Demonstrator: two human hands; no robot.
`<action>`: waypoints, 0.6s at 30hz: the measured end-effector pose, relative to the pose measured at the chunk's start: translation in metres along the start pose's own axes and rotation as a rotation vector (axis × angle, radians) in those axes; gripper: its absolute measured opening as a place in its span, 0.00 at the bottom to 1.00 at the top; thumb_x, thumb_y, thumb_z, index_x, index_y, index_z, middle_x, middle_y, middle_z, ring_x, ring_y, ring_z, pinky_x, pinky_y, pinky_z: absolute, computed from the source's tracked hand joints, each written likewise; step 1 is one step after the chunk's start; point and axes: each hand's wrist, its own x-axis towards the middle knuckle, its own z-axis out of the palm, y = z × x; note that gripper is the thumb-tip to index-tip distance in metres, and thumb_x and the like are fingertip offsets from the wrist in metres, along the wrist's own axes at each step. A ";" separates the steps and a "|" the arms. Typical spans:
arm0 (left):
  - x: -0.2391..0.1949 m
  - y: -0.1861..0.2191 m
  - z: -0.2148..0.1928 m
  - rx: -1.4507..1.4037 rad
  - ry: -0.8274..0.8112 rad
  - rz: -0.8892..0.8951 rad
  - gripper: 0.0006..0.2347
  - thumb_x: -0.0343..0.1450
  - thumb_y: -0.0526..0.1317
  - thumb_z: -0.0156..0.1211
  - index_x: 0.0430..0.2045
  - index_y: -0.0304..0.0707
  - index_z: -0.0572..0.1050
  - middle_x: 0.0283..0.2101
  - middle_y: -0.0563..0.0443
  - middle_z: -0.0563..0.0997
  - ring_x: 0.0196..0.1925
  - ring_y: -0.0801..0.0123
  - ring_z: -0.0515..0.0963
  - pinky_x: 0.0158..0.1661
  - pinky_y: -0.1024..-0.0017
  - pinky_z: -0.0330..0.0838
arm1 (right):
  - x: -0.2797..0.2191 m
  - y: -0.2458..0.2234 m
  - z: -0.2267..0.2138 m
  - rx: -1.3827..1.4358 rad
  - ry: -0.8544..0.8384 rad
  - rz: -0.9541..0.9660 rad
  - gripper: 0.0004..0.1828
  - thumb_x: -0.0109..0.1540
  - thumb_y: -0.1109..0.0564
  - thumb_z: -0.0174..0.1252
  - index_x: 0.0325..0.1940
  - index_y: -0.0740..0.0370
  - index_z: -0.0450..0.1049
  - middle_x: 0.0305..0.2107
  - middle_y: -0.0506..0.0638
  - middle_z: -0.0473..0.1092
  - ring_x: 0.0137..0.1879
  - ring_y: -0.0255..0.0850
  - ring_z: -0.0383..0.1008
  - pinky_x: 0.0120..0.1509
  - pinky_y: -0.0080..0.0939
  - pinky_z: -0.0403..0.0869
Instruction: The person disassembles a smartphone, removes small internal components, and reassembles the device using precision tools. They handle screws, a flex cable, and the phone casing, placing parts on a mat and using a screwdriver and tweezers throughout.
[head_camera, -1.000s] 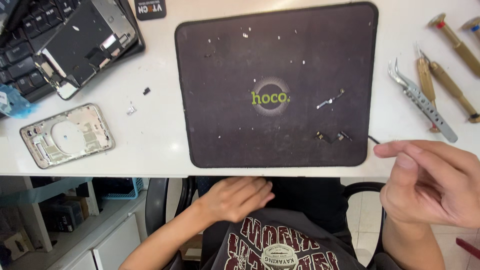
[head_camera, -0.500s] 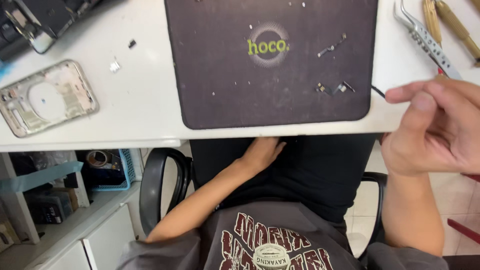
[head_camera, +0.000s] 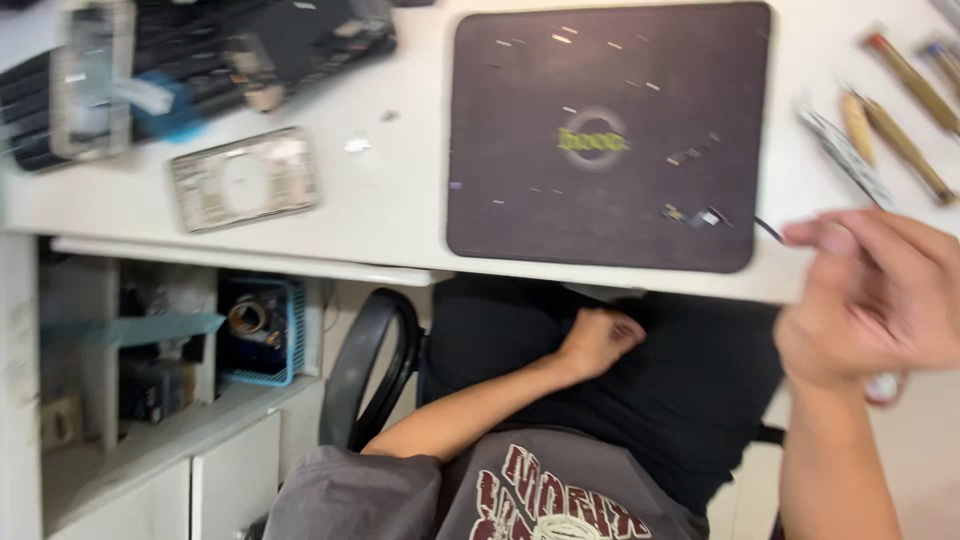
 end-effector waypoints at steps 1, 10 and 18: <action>-0.009 0.016 -0.007 0.042 0.008 0.032 0.06 0.71 0.34 0.62 0.37 0.33 0.83 0.37 0.41 0.86 0.39 0.60 0.88 0.43 0.69 0.81 | -0.007 0.011 -0.003 0.029 -0.001 0.041 0.04 0.78 0.75 0.53 0.58 0.79 0.70 0.48 0.64 0.70 0.45 0.49 0.80 0.52 0.41 0.82; -0.128 0.172 -0.194 0.436 0.374 0.691 0.08 0.74 0.31 0.62 0.46 0.29 0.77 0.46 0.44 0.81 0.47 0.55 0.83 0.47 0.64 0.79 | -0.074 0.101 -0.034 -0.268 -0.200 0.321 0.16 0.81 0.62 0.37 0.54 0.74 0.70 0.45 0.55 0.70 0.49 0.38 0.71 0.58 0.33 0.70; -0.059 0.204 -0.247 0.920 0.318 0.776 0.12 0.71 0.33 0.59 0.47 0.30 0.75 0.43 0.47 0.76 0.48 0.59 0.77 0.47 0.67 0.74 | -0.089 0.130 -0.008 -0.252 -0.087 0.394 0.19 0.77 0.53 0.41 0.51 0.72 0.72 0.45 0.56 0.73 0.50 0.36 0.73 0.59 0.34 0.71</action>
